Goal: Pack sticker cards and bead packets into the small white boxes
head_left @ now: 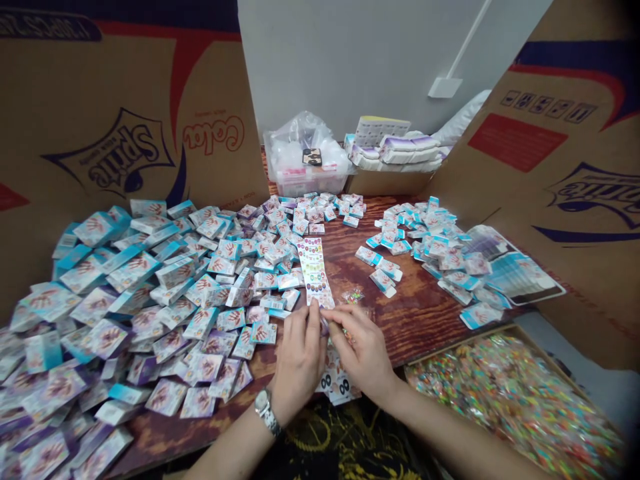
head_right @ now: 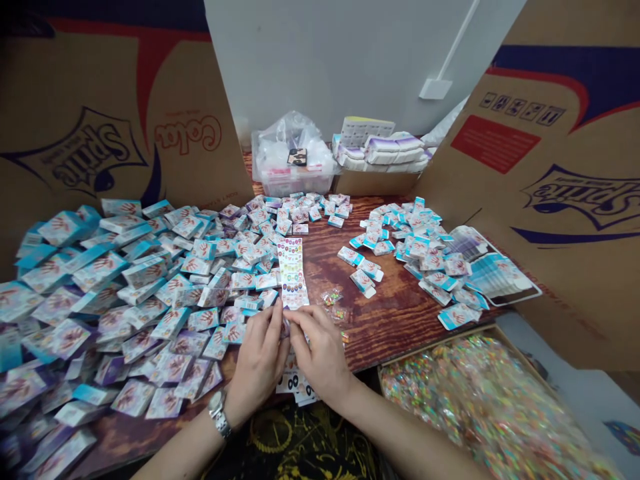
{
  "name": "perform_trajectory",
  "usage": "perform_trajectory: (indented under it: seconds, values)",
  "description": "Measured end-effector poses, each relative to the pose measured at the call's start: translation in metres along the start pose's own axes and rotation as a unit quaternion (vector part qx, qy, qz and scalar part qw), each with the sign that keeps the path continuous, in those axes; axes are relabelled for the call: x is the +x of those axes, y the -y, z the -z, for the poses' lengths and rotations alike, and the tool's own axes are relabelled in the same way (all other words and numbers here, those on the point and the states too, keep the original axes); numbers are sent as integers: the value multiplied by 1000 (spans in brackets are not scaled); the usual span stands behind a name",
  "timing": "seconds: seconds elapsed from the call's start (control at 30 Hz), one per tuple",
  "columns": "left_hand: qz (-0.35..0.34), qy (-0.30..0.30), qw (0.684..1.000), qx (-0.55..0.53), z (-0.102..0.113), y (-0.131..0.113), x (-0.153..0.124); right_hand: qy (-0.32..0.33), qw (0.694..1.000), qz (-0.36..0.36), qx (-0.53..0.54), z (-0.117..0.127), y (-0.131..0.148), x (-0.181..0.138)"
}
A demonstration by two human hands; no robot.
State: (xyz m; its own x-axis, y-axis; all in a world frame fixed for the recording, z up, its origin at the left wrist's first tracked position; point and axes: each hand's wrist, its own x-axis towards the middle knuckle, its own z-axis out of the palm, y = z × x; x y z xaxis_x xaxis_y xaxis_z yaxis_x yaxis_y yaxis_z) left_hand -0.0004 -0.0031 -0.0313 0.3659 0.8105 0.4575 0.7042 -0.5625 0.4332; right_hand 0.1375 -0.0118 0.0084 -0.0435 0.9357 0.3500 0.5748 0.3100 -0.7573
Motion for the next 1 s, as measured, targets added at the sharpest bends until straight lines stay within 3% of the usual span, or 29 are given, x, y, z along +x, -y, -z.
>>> perform_trajectory:
  seconds: [0.17, 0.27, 0.4, 0.5, 0.67, 0.77, 0.87, 1.0]
  values:
    - [25, 35, 998, -39, 1, -2, 0, -48, 990, 112, -75, -12, -7, -14]
    - [37, 52, 996, -69, 5, -3, -1, -23, 981, 176, -78, -15, -14, -14]
    - [30, 76, 997, -9, 20, 14, 14, 57, 993, 98, -31, -5, -23, 4]
    - [48, 54, 987, 147, 54, 50, 48, 68, 993, 93, -31, 6, -32, 28]
    - [114, 5, 931, 347, 141, 120, 118, 63, 990, 98, -76, 18, -54, 69]
    - [72, -49, 928, 363, 163, 133, 135, 145, 972, 117, -145, 19, -75, 86]
    - [6, -46, 966, 256, 141, 110, 115, 254, 933, 154, -204, 14, -92, 92]
    - [-37, 69, 996, 52, 69, 55, 50, 307, 905, 176, -238, -2, -105, 87]
